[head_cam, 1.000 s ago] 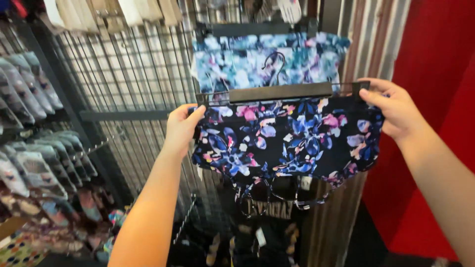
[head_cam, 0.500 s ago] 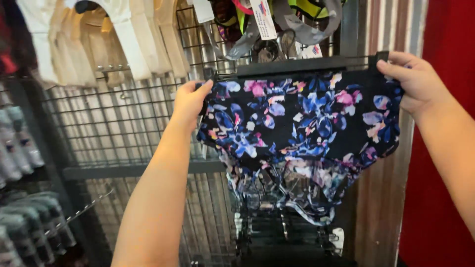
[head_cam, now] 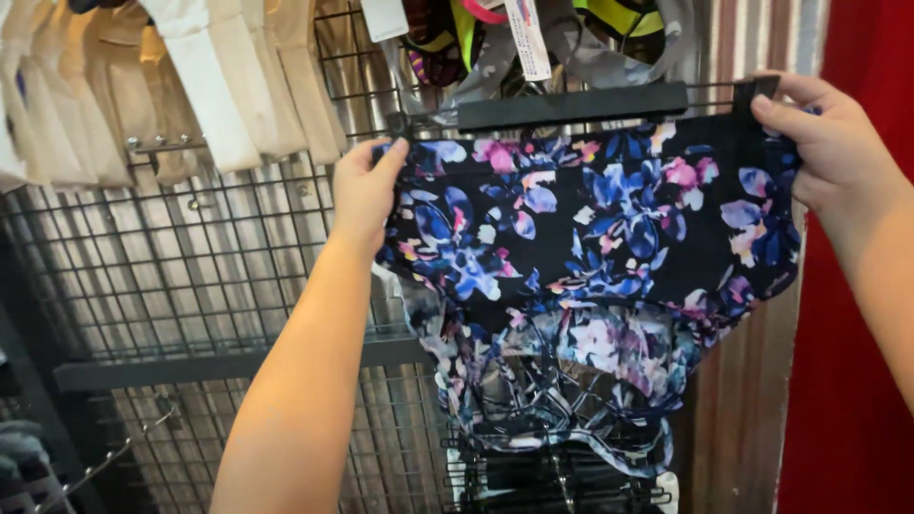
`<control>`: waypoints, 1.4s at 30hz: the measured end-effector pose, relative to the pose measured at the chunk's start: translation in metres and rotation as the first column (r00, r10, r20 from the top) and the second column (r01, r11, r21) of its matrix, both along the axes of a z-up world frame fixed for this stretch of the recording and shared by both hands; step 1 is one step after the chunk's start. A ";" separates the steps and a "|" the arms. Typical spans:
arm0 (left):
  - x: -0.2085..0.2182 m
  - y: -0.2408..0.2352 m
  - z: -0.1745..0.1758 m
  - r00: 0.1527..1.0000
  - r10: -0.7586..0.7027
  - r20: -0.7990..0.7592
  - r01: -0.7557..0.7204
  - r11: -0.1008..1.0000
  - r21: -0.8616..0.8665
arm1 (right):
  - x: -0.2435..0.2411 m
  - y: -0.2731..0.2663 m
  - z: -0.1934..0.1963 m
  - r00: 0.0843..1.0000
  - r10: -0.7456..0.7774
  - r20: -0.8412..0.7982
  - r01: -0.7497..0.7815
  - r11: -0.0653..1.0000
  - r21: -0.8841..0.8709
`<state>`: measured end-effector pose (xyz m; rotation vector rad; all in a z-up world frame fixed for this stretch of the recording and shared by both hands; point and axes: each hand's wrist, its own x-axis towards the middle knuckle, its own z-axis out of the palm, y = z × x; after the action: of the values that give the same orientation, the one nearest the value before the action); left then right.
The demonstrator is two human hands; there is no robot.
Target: The person repeatedly picks up floral-patterned shorts from red shopping baskets, places them onto black hangers, and hangs them on a metal grid rack. The person handles the shorts and hangers by hand, moving between the baskets and the rack multiple times.
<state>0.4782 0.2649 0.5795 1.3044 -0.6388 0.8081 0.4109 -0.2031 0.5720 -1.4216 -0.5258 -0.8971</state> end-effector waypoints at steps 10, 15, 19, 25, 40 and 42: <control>-0.019 0.045 -0.045 0.994 0.093 -0.055 -0.090 0.994 0.062 | 0.009 0.018 -0.007 0.985 0.096 -0.142 -0.111 0.988 -0.103; -0.012 0.038 -0.065 0.992 0.089 -0.094 -0.081 0.993 0.090 | 0.032 0.010 -0.022 0.972 -0.092 -0.215 0.065 0.989 -0.129; -0.002 0.029 -0.067 0.983 0.069 -0.171 -0.067 0.998 0.018 | 0.048 0.006 -0.027 0.963 -0.036 -0.266 0.022 0.998 -0.052; 0.005 0.021 -0.076 0.984 0.084 -0.158 -0.088 0.996 -0.019 | 0.073 0.004 -0.043 0.976 -0.078 -0.204 0.086 0.996 0.030; -0.079 0.064 -0.191 0.909 0.237 -0.342 -0.226 0.972 0.071 | -0.029 -0.003 -0.127 0.950 0.086 -0.301 -0.097 0.995 -0.022; -0.102 0.085 -0.267 0.903 0.300 -0.309 -0.281 0.954 0.105 | -0.056 -0.010 -0.166 0.933 0.085 -0.349 -0.095 0.995 -0.013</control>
<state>0.3763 0.3501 0.3126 1.5678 -0.2082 0.7953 0.3554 -0.2135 0.4061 -1.5304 -0.3331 -0.5475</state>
